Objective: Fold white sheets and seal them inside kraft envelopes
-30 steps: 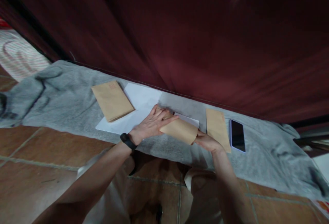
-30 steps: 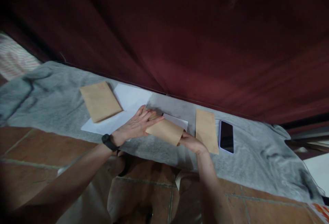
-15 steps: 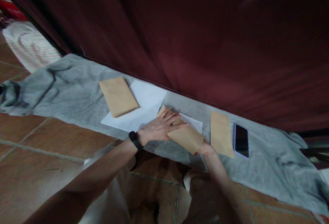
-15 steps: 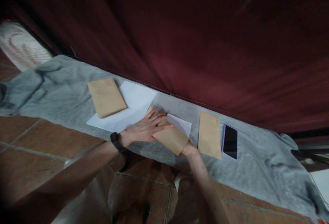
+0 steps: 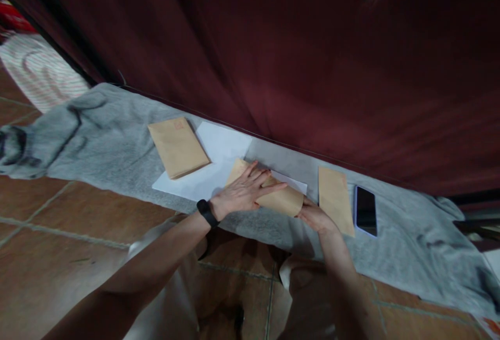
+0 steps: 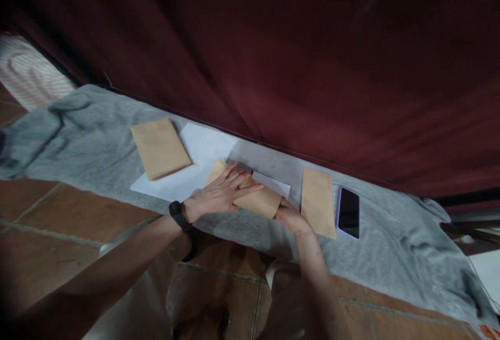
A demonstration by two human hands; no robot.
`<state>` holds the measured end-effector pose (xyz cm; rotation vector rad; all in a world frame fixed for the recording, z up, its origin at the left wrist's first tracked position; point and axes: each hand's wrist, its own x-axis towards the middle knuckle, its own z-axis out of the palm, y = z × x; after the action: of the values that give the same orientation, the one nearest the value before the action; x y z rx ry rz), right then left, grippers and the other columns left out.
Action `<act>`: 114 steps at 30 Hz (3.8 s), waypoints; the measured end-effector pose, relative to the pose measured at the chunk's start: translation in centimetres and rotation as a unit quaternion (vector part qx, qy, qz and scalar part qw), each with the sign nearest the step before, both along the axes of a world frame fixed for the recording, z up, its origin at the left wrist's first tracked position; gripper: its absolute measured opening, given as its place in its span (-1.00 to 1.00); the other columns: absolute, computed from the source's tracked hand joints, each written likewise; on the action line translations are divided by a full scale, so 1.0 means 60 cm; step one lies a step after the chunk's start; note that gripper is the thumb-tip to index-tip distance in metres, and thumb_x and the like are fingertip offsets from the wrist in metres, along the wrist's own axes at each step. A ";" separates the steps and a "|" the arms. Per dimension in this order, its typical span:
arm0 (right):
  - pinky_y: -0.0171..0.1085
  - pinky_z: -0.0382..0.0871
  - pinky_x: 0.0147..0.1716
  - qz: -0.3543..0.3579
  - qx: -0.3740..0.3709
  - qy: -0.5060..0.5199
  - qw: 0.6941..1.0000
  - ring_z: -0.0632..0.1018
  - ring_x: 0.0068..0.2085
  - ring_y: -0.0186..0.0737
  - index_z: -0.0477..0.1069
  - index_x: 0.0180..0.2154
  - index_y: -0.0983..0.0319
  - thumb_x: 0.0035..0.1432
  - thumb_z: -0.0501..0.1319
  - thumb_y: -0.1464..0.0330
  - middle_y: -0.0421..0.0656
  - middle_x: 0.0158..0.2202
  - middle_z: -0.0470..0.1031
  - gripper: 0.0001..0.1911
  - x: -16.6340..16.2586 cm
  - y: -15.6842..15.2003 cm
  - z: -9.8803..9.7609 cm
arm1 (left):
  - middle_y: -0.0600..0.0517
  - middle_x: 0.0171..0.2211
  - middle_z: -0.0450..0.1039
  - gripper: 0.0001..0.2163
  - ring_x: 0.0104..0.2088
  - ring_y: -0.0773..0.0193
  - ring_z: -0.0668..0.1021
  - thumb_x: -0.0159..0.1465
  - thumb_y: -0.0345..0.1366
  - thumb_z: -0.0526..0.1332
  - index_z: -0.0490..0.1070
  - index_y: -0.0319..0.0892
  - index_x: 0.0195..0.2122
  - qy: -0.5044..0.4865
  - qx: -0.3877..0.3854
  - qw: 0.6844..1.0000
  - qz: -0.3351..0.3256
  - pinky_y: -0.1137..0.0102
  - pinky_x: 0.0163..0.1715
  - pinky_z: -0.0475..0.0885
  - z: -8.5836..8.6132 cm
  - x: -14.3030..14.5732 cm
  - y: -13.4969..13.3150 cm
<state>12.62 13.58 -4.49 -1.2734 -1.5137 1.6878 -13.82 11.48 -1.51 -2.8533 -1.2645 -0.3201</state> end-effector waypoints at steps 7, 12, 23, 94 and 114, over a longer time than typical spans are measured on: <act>-0.12 0.50 -0.17 -0.100 -0.032 0.065 0.992 0.62 -0.22 -0.09 0.56 -0.15 0.18 -0.03 0.41 0.11 -0.08 -0.22 0.65 -0.58 0.026 0.034 -0.001 | -0.18 0.30 0.20 -0.10 0.30 -0.14 0.25 0.21 -0.20 0.34 -0.17 0.01 0.49 -0.008 0.002 0.998 0.066 -0.15 0.35 -0.11 0.002 -0.028 0.014; -0.13 0.47 -0.18 -0.200 0.160 -0.265 0.930 0.60 -0.18 -0.06 0.49 -0.11 0.24 0.21 0.20 0.14 0.00 -0.17 0.57 -0.66 0.045 0.038 -0.019 | -0.23 0.28 0.22 -0.11 0.30 -0.14 0.25 0.25 -0.14 0.29 -0.21 -0.08 0.49 -0.034 -0.020 0.993 0.109 -0.17 0.35 -0.07 -0.011 -0.055 0.024; -0.22 0.44 -0.11 -0.128 0.173 -0.553 0.805 0.60 0.01 0.05 0.32 0.04 0.31 0.25 0.28 0.03 0.17 -0.03 0.55 -0.45 -0.004 0.009 -0.013 | -0.25 0.25 0.23 -0.04 0.31 -0.19 0.26 0.17 -0.05 0.33 -0.20 -0.09 0.49 -0.023 -0.055 0.989 0.137 -0.22 0.35 -0.07 -0.025 -0.072 0.032; -0.34 0.22 -0.45 -0.224 0.113 -0.015 0.968 0.37 -0.47 -0.31 0.45 -0.48 0.20 -0.01 0.26 0.05 -0.26 -0.54 0.39 -0.66 -0.008 0.041 -0.044 | -0.28 0.33 0.17 -0.02 0.36 -0.26 0.21 0.10 -0.09 0.36 -0.15 -0.10 0.48 -0.039 -0.031 0.994 0.092 -0.24 0.35 -0.13 -0.035 -0.021 0.046; -0.37 0.37 -0.39 -0.193 0.113 -0.180 0.958 0.61 -0.34 -0.22 0.60 -0.32 0.16 0.19 0.23 0.40 -0.20 -0.37 0.65 -0.85 -0.034 0.035 -0.049 | -0.27 0.34 0.16 0.01 0.38 -0.24 0.18 0.11 -0.12 0.36 -0.23 -0.07 0.48 -0.029 -0.040 0.996 0.069 -0.21 0.36 -0.19 -0.037 -0.002 0.049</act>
<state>10.58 15.70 -7.41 -1.6815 -1.4776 1.0445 -13.94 14.44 -3.71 -2.8203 -1.5092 -0.3603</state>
